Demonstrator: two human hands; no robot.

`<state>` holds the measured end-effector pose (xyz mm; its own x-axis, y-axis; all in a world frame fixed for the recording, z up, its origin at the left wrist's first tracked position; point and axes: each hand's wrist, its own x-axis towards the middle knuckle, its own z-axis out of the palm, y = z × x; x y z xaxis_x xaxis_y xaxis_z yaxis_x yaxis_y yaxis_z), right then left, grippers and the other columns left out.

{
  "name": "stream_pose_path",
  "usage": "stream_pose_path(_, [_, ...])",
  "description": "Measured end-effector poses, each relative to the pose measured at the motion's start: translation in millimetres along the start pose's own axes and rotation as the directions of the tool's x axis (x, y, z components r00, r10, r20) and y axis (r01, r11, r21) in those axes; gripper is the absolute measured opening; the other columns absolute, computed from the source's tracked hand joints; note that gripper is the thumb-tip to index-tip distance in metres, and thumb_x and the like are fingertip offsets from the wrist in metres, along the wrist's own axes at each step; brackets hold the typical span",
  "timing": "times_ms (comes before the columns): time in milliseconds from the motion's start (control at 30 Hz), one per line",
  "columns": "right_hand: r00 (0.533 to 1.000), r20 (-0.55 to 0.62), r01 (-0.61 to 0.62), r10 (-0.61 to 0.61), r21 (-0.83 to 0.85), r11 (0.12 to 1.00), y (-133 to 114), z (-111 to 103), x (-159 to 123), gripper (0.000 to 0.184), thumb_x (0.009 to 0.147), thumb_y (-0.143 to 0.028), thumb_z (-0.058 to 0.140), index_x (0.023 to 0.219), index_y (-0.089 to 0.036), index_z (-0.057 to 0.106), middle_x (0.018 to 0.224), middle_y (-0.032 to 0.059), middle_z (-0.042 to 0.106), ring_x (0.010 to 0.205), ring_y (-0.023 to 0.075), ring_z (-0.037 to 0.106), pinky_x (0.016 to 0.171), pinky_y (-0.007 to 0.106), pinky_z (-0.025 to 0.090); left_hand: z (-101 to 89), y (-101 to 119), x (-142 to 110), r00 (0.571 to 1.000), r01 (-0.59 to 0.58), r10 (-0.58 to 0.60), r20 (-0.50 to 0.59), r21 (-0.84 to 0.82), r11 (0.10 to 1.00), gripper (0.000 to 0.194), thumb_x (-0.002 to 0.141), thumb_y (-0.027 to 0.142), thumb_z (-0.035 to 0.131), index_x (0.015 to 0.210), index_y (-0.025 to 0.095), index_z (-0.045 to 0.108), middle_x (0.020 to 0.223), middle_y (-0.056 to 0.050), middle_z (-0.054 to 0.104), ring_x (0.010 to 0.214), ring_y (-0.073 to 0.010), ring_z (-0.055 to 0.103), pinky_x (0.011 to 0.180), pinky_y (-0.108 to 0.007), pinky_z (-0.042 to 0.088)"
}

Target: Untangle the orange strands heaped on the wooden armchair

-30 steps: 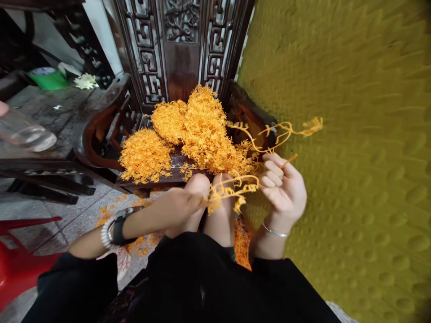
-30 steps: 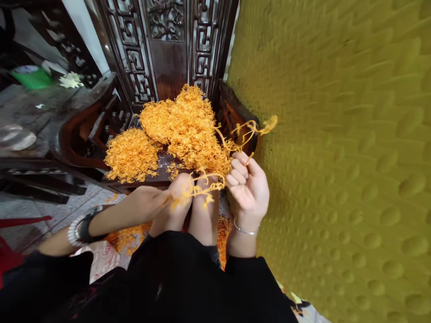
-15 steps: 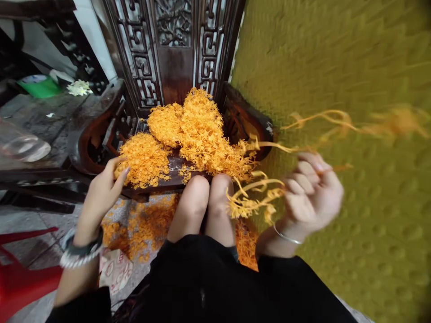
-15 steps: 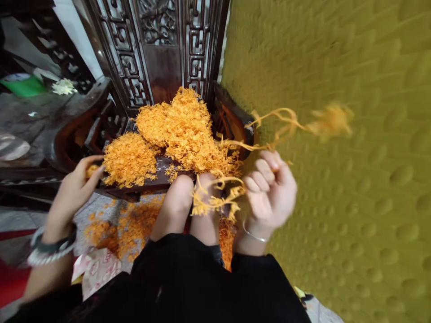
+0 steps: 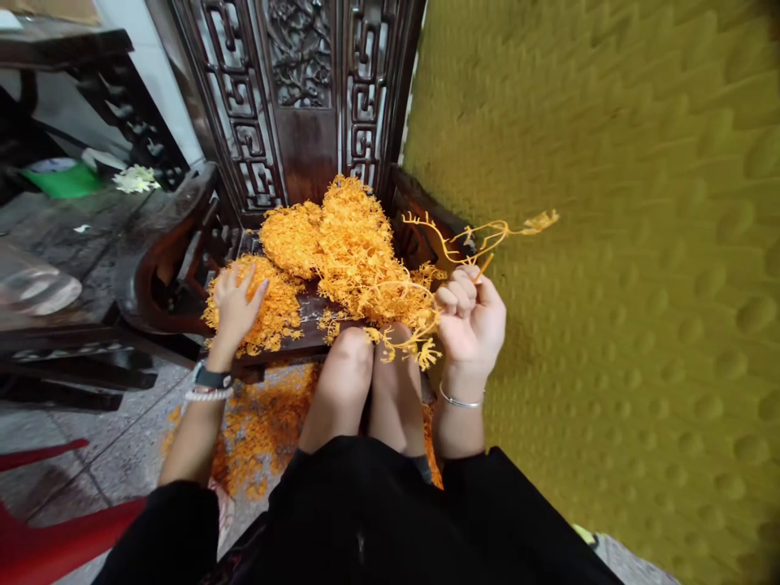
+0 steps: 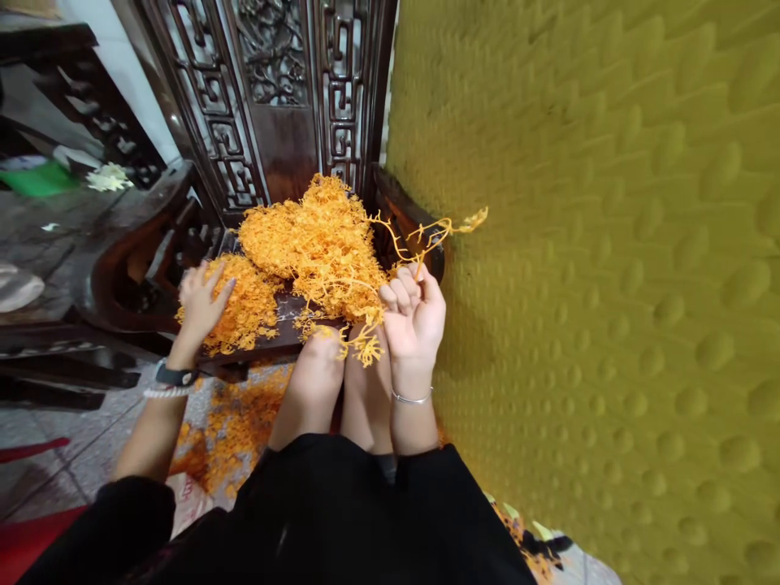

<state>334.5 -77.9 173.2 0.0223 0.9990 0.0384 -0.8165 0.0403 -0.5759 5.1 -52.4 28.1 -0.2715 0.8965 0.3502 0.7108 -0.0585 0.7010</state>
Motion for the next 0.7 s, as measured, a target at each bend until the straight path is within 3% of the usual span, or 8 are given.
stream_pose_path(67, [0.999, 0.002, -0.032, 0.032, 0.015, 0.999, 7.1, 1.0, 3.6, 0.028, 0.093, -0.013, 0.038, 0.066, -0.021, 0.033, 0.051, -0.0088, 0.020, 0.038, 0.0057, 0.016, 0.040, 0.015, 0.029, 4.6, 41.3, -24.4, 0.985, -0.015, 0.070, 0.157, -0.324, 0.946, 0.067, 0.091, 0.062, 0.028, 0.133, 0.014, 0.048, 0.135, -0.016, 0.051, 0.128, -0.0281, 0.044, 0.107, -0.050, 0.030])
stream_pose_path(133, [0.996, 0.032, -0.081, 0.079, 0.039, 0.996, 15.2, 1.9, 7.0, 0.029, 0.093, -0.013, 0.039, 0.066, -0.021, 0.031, 0.050, -0.0089, 0.018, 0.038, 0.0060, 0.016, 0.039, 0.015, 0.028, 12.4, 84.3, -49.9, 0.896, -0.026, 0.263, 0.358, -0.550, 0.835, 0.072, 0.087, 0.067, 0.031, 0.139, 0.019, 0.042, 0.136, -0.015, 0.051, 0.127, -0.0272, 0.047, 0.102, -0.045, 0.039])
stream_pose_path(200, [0.989, 0.069, -0.134, 0.130, 0.053, 0.990, 22.4, 2.0, 9.6, 0.029, 0.092, -0.012, 0.040, 0.066, -0.021, 0.030, 0.049, -0.0091, 0.016, 0.037, 0.0063, 0.016, 0.038, 0.015, 0.027, 21.9, 119.1, -69.5, 0.821, -0.044, 0.411, 0.397, -0.673, 0.738, 0.077, 0.081, 0.070, 0.041, 0.139, 0.020, 0.041, 0.134, -0.016, 0.053, 0.125, -0.0277, 0.048, 0.100, -0.042, 0.042])
stream_pose_path(267, [0.979, 0.097, -0.183, 0.178, 0.052, 0.982, 26.5, 0.6, 10.7, 0.030, 0.091, -0.012, 0.041, 0.066, -0.021, 0.029, 0.049, -0.0094, 0.015, 0.037, 0.0063, 0.016, 0.038, 0.015, 0.026, 30.6, 140.0, -80.3, 0.792, -0.037, 0.451, 0.411, -0.705, 0.708, 0.063, 0.085, 0.062, 0.044, 0.129, 0.019, 0.051, 0.121, -0.014, 0.062, 0.112, -0.0251, 0.058, 0.093, -0.038, 0.046])
stream_pose_path(333, [0.971, 0.109, -0.220, 0.214, 0.050, 0.974, 27.3, -1.6, 10.2, 0.030, 0.091, -0.011, 0.041, 0.066, -0.022, 0.029, 0.049, -0.0096, 0.014, 0.037, 0.0061, 0.016, 0.037, 0.015, 0.025, 36.2, 147.0, -84.8, 0.799, -0.051, 0.425, 0.426, -0.656, 0.753, 0.043, 0.092, 0.050, 0.040, 0.105, 0.017, 0.065, 0.098, -0.010, 0.068, 0.092, -0.0207, 0.063, 0.084, -0.034, 0.048])
stream_pose_path(433, [0.970, 0.107, -0.228, 0.220, 0.079, 0.970, 24.4, -4.0, 6.7, 0.029, 0.093, -0.013, 0.038, 0.066, -0.021, 0.030, 0.050, -0.0095, 0.014, 0.036, 0.0057, 0.015, 0.035, 0.015, 0.022, 38.6, 142.8, -89.6, 0.840, -0.110, 0.361, 0.404, -0.525, 0.844, 0.041, 0.095, 0.038, 0.035, 0.075, 0.016, 0.064, 0.080, -0.007, 0.066, 0.078, -0.0179, 0.060, 0.078, -0.032, 0.046])
stream_pose_path(567, [0.972, 0.095, -0.223, 0.215, 0.083, 0.971, 18.6, -2.5, 0.9, 0.030, 0.096, -0.016, 0.033, 0.066, -0.021, 0.031, 0.050, -0.0097, 0.013, 0.035, 0.0048, 0.013, 0.034, 0.015, 0.019, 35.4, 135.0, -104.4, 0.899, -0.101, 0.252, 0.358, -0.390, 0.915, 0.038, 0.095, 0.035, 0.035, 0.069, 0.017, 0.056, 0.072, -0.005, 0.061, 0.074, -0.0179, 0.056, 0.074, -0.032, 0.043])
stream_pose_path(700, [0.984, 0.079, -0.164, 0.159, 0.060, 0.985, 8.1, 0.2, -4.0, 0.032, 0.096, -0.017, 0.033, 0.065, -0.021, 0.029, 0.050, -0.0098, 0.013, 0.036, 0.0043, 0.010, 0.033, 0.014, 0.017, 27.9, 133.1, -124.5, 0.879, -0.079, 0.256, 0.402, -0.408, 0.910, 0.044, 0.097, 0.034, 0.030, 0.059, 0.019, 0.046, 0.061, -0.002, 0.053, 0.062, -0.0148, 0.051, 0.066, -0.030, 0.041])
